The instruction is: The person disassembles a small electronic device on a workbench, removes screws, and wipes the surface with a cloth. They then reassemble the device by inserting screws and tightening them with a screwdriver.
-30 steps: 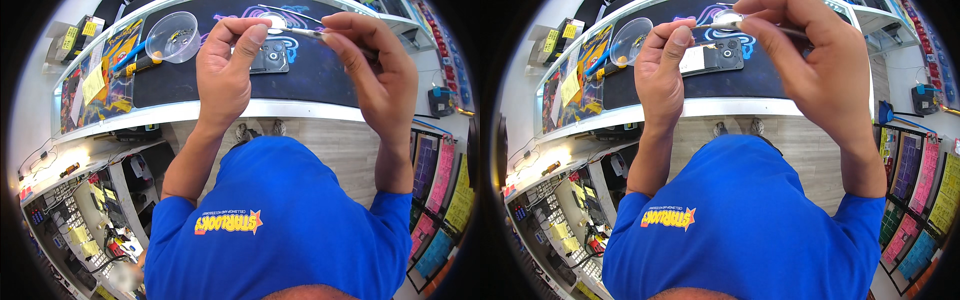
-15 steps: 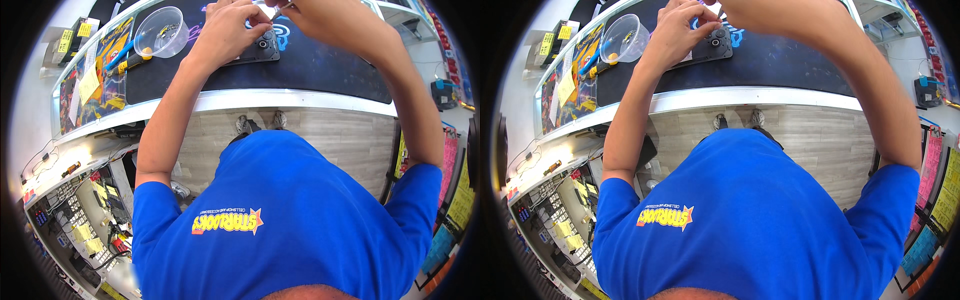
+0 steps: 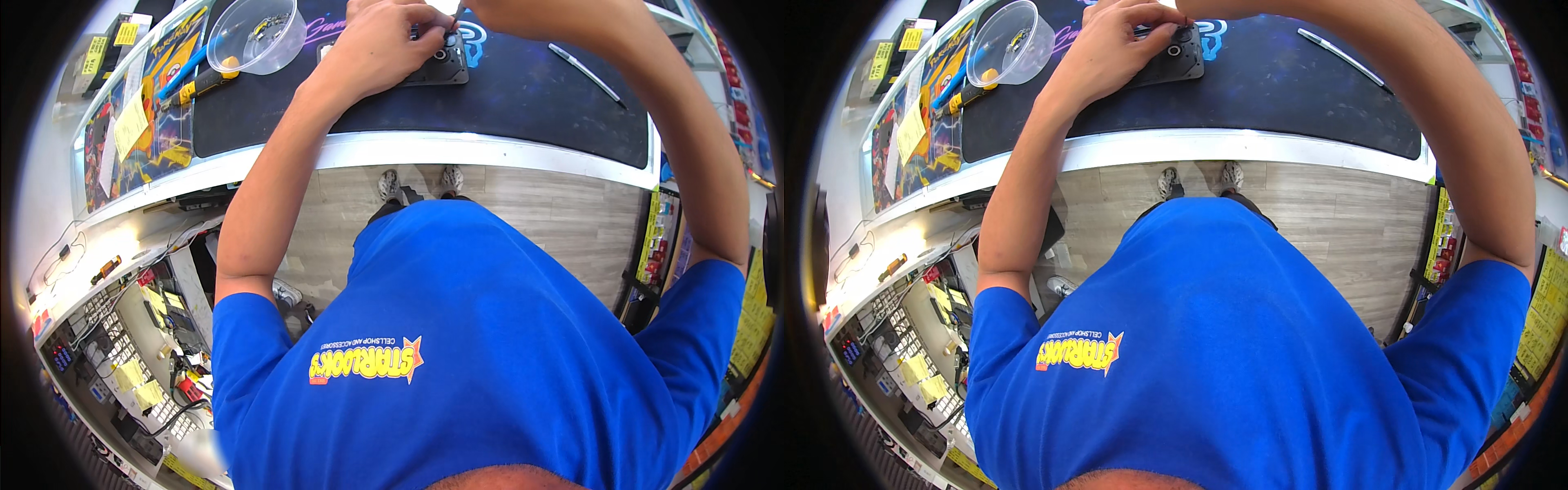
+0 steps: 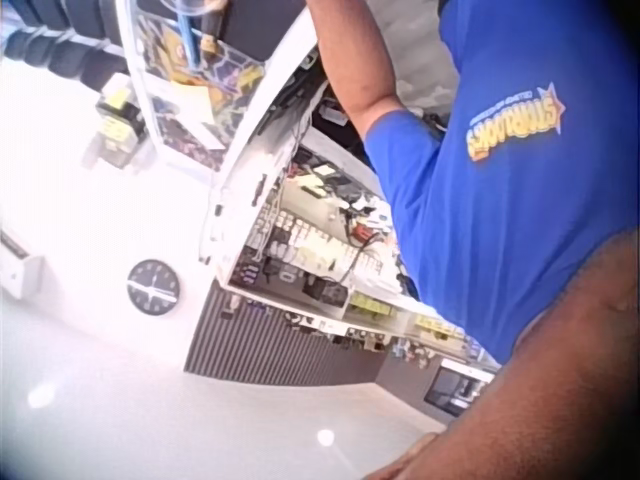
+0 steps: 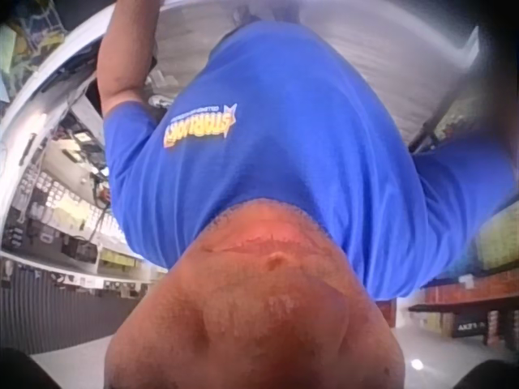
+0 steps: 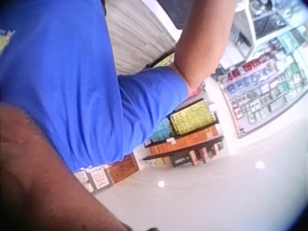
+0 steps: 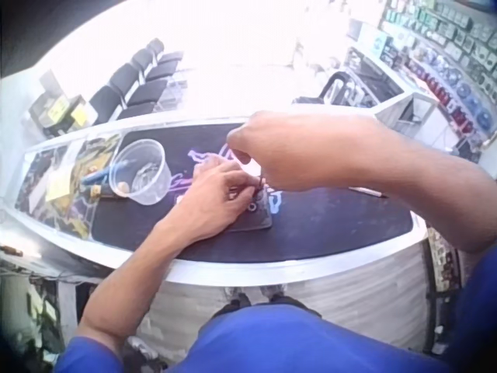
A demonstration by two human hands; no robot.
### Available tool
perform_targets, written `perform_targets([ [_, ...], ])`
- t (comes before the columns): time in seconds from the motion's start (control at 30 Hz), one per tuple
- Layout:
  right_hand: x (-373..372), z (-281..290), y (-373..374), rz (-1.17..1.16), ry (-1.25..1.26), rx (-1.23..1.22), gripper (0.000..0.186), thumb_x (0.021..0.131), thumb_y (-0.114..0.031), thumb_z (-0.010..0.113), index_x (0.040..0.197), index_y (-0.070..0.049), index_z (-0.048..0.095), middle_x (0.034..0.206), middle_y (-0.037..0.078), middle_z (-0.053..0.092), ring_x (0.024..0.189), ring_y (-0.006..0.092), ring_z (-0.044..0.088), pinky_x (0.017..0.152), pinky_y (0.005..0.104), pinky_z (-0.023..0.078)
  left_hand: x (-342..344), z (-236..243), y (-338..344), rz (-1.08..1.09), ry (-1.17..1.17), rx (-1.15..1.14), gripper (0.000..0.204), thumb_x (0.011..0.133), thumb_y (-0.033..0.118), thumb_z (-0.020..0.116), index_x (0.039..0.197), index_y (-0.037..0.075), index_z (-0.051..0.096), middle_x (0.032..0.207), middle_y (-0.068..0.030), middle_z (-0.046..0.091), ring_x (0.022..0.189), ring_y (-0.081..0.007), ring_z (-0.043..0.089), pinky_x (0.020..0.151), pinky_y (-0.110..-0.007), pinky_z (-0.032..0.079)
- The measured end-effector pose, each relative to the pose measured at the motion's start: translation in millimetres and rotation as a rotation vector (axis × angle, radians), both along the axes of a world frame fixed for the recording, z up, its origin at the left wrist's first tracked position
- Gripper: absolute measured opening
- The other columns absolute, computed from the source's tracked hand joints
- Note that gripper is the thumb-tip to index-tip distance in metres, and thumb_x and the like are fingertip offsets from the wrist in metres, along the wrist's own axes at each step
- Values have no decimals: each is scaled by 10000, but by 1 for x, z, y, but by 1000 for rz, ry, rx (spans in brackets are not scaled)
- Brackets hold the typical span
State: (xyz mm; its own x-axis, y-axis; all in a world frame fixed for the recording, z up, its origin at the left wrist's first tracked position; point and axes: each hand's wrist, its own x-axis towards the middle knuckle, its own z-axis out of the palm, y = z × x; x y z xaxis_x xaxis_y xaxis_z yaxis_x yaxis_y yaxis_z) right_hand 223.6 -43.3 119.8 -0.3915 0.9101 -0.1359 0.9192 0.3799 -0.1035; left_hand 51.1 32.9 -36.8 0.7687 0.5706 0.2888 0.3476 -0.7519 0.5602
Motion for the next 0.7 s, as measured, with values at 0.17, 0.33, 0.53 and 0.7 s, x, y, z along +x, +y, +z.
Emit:
perform_targets([
  [0.17,-2,-1,1,-53,-60,5,358,870,33,612,1215,50,708,1094,276,748,1041,411,742,881,467,585,6,-6,3,-30,-6,28,241,962,220,665,1101,93,816,1135,-130,708,1140,-347,574,1041,-480,405],
  [0.33,-6,-2,11,-139,-117,-87,335,884,25,616,1204,54,712,1062,265,757,1010,397,752,857,455,593,7,-7,2,-52,-42,22,240,959,212,661,1092,85,816,1139,-132,702,1142,-346,568,1041,-478,407],
  [0.53,-5,-1,11,-124,-111,-146,323,890,18,619,1195,45,720,1083,256,760,1027,398,751,868,457,592,-2,8,-5,-4,24,20,289,962,263,689,1170,90,790,1136,-157,692,1185,-361,552,1067,-493,386],
  [0.7,-5,-9,20,-57,-151,-73,392,883,2,620,1266,19,705,1152,258,751,1112,406,727,942,459,575,-34,14,-19,93,24,229,337,992,307,735,1258,101,744,1153,-92,696,1178,-268,582,1059,-417,420],
])
